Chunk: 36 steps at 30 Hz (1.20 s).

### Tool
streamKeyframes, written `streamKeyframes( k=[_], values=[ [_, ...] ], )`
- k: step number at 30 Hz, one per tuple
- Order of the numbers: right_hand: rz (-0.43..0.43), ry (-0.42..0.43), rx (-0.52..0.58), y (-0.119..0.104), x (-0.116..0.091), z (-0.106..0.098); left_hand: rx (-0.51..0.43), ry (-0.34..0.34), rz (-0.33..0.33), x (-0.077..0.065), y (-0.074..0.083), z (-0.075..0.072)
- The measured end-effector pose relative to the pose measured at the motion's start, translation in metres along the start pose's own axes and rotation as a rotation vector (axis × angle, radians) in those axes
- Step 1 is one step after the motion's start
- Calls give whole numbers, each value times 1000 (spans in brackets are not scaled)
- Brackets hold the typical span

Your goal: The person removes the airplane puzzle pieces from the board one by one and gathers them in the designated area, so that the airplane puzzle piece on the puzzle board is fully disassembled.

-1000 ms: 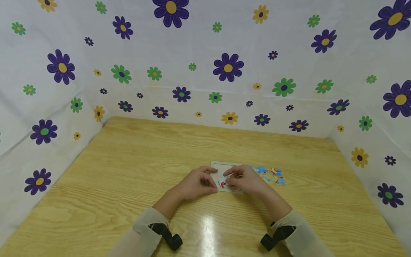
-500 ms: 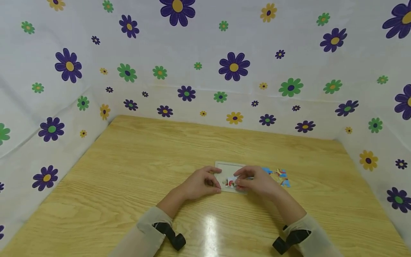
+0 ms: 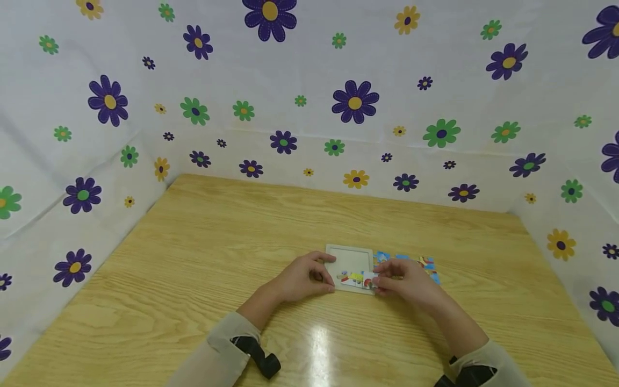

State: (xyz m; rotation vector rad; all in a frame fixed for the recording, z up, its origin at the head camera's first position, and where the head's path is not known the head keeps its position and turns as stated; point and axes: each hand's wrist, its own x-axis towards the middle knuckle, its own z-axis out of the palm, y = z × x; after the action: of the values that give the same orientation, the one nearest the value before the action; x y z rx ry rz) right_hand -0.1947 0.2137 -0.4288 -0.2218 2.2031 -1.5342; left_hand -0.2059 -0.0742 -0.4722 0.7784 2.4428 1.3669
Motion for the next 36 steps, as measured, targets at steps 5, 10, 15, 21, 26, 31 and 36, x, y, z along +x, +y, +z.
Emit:
streamKeyframes(
  k=[5, 10, 15, 21, 26, 31, 36],
  values=[
    [32, 15, 26, 3, -5, -5, 6, 0, 5, -1, 1, 0],
    [54, 36, -24, 5, -8, -11, 10, -3, 12, 0, 3, 1],
    [36, 31, -120, 6, -10, -12, 8, -1, 7, 0, 3, 2],
    [20, 82, -161, 5, -13, -5, 5, 7, 3, 0, 2, 2],
    [28, 141, -179, 7, -12, 1, 6, 7, 1, -1, 1, 1],
    [28, 155, -174, 9, -11, 3, 8, 2, -5, -3, 2, 1],
    [31, 135, -119, 9, -6, -1, 10, 6, -7, 0, 3, 1]
  ],
)
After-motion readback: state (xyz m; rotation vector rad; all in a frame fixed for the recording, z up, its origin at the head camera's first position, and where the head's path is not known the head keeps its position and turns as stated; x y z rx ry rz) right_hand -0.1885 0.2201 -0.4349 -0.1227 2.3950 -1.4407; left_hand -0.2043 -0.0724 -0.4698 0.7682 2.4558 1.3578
